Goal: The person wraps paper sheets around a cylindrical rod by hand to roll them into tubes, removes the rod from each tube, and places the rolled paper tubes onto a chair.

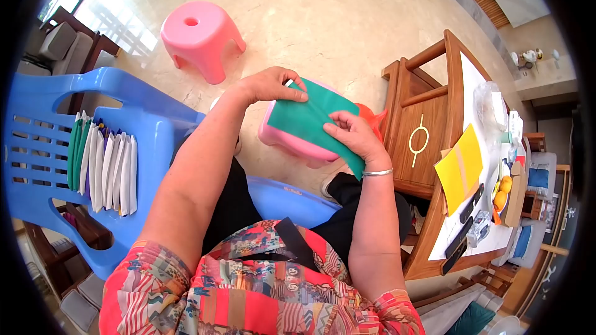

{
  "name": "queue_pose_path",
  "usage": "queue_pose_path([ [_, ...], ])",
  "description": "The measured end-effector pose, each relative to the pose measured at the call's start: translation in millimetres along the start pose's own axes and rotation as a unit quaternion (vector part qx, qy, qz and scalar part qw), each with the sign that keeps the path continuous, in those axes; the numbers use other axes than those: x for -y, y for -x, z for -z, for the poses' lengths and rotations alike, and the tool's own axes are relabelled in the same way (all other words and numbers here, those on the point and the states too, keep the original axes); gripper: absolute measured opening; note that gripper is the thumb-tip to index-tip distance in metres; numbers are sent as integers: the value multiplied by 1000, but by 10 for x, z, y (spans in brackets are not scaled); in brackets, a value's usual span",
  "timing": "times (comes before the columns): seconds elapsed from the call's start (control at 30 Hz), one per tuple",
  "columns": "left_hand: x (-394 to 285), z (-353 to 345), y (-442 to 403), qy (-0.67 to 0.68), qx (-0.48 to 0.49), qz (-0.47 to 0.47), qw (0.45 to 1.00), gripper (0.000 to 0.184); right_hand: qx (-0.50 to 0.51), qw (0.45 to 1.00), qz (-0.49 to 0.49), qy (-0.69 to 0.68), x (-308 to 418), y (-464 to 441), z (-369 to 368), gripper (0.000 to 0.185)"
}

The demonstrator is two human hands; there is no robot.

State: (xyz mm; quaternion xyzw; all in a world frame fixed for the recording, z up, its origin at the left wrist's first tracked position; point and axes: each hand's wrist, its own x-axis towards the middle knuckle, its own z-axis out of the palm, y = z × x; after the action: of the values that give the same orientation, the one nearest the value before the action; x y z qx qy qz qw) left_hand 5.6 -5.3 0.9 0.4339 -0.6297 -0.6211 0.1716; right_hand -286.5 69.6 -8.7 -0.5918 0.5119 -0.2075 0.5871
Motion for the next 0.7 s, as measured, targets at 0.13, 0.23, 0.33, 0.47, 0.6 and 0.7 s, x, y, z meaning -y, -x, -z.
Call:
queue_pose_path([
  [0.13,-7,-5,10,43,-6,-12,999,34,-8,1000,19,-10,43,19,-9,42],
  [0.23,-4,1,12,69,2,-17,997,32,-5,1000,15,-12,-22,1,6,44],
  [0.33,11,8,8,80,-1,-16,997,32,-6,999,25,-40,-31,18,-12,44],
  [0.47,48,84,9,95,-9,-20,995,32,-17,1000,-10,-23,74,97,71,48],
  [0.6,45,158,47,120,-47,-42,991,35,-69,998,5,3,-54,55,364,60],
  [0.7,-104,175,149,123,-90,-52,987,32,-149,986,-19,-77,-116,80,507,65],
])
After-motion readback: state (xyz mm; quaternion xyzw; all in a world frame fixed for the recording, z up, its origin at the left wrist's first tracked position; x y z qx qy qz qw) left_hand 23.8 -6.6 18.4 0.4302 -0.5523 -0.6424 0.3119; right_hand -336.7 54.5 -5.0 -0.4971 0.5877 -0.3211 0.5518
